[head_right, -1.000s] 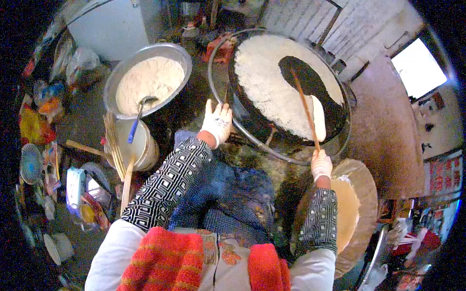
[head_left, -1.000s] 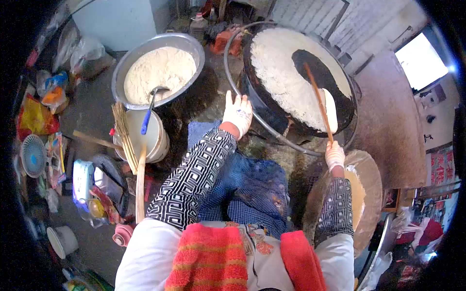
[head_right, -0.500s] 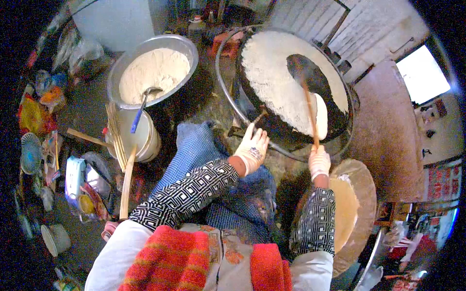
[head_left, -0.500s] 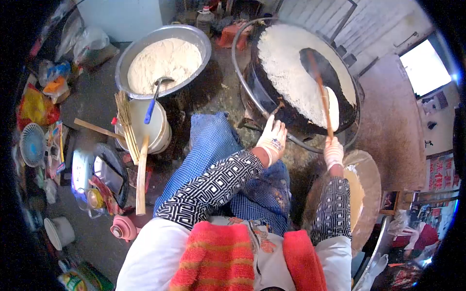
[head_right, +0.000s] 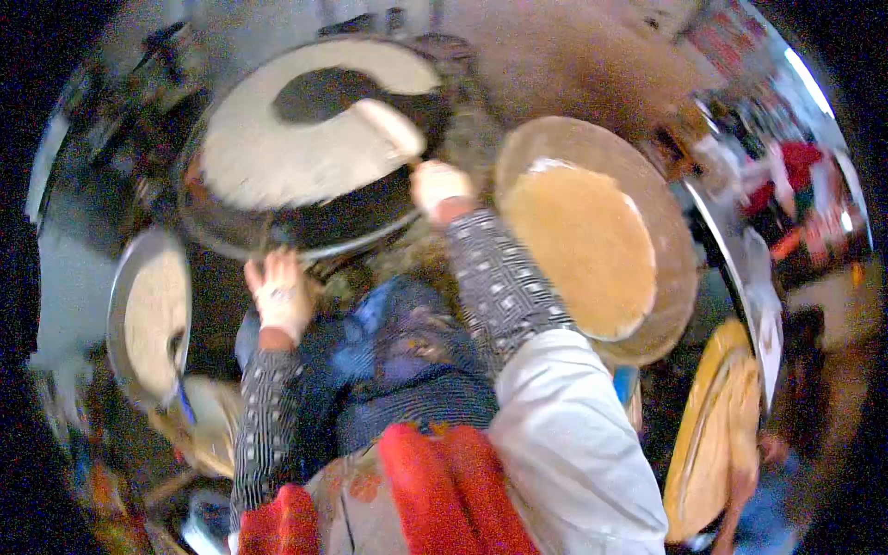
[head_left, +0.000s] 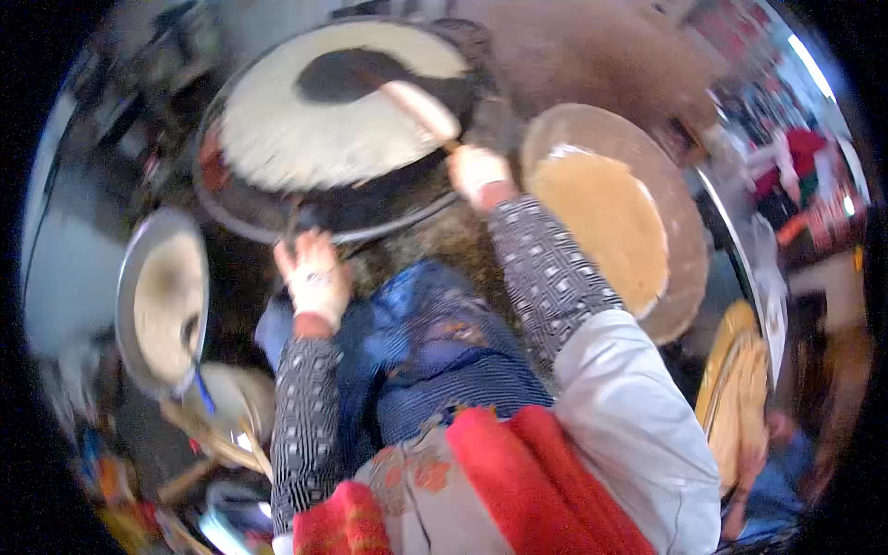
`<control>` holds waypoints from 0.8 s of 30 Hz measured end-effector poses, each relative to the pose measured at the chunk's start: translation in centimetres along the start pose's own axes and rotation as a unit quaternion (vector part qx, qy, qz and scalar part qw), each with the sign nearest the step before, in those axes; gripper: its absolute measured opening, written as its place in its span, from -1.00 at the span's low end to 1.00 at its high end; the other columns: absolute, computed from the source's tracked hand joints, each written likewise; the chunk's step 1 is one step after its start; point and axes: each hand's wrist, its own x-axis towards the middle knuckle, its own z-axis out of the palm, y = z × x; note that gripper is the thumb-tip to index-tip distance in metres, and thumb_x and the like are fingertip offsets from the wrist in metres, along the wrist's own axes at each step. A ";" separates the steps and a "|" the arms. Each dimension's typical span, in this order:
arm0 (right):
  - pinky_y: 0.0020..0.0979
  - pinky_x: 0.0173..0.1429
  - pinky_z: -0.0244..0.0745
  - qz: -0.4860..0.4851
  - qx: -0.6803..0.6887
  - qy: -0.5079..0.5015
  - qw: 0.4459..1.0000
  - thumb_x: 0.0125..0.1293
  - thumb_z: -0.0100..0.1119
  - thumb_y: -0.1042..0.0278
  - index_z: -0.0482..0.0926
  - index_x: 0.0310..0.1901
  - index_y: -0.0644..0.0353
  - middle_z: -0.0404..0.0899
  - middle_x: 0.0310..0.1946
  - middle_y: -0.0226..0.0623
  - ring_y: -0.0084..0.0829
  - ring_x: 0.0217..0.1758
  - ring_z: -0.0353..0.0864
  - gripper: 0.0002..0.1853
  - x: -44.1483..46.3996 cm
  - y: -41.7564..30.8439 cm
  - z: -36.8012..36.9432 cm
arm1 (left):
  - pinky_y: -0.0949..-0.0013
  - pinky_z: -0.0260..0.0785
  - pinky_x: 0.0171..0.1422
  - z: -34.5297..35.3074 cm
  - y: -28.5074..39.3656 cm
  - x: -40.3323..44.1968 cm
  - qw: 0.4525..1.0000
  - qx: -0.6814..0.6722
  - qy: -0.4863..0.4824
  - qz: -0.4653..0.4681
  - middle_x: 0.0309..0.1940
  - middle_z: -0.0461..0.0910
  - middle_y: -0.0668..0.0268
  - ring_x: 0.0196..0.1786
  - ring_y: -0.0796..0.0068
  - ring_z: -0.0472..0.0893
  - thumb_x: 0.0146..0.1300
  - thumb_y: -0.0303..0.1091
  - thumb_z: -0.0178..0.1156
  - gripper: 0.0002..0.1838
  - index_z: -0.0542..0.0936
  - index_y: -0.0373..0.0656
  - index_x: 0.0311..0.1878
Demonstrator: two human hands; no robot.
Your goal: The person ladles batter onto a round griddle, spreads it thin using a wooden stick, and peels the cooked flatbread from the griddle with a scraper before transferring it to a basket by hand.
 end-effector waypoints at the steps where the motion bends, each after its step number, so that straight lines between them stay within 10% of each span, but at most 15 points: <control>1: -0.16 -0.22 0.64 -0.006 -0.032 -0.002 0.999 0.31 -0.06 0.28 0.63 -0.33 0.21 0.69 -0.42 -0.10 -0.13 -0.33 0.72 -0.73 1.3 0.6 2.5 | -0.27 -0.40 0.56 0.4 -0.3 0.0 0.997 0.049 -0.053 -0.010 0.39 0.30 0.08 0.47 0.13 0.24 0.21 -0.09 0.19 -0.31 0.34 -0.26 0.34; 15: -0.03 -0.09 0.57 0.099 0.011 -0.043 0.994 0.45 -0.10 0.09 0.57 -0.18 0.21 0.69 -0.33 -0.01 0.01 -0.24 0.69 -0.65 3.6 0.3 1.6 | -0.33 -0.37 0.54 -0.9 -6.8 2.2 0.980 0.097 -0.129 -0.119 0.43 0.26 0.17 0.49 0.19 0.22 0.26 0.01 0.10 -0.32 0.34 -0.19 0.36; 24: 0.04 -0.15 0.57 0.007 0.032 -0.099 0.995 0.45 -0.12 0.07 0.55 -0.27 0.16 0.65 -0.43 0.01 0.05 -0.33 0.67 -0.64 0.6 -0.7 3.2 | -0.34 -0.32 0.53 1.5 -10.3 1.8 0.979 0.087 -0.086 -0.165 0.47 0.23 0.18 0.50 0.20 0.20 0.27 0.00 0.07 -0.33 0.33 -0.16 0.38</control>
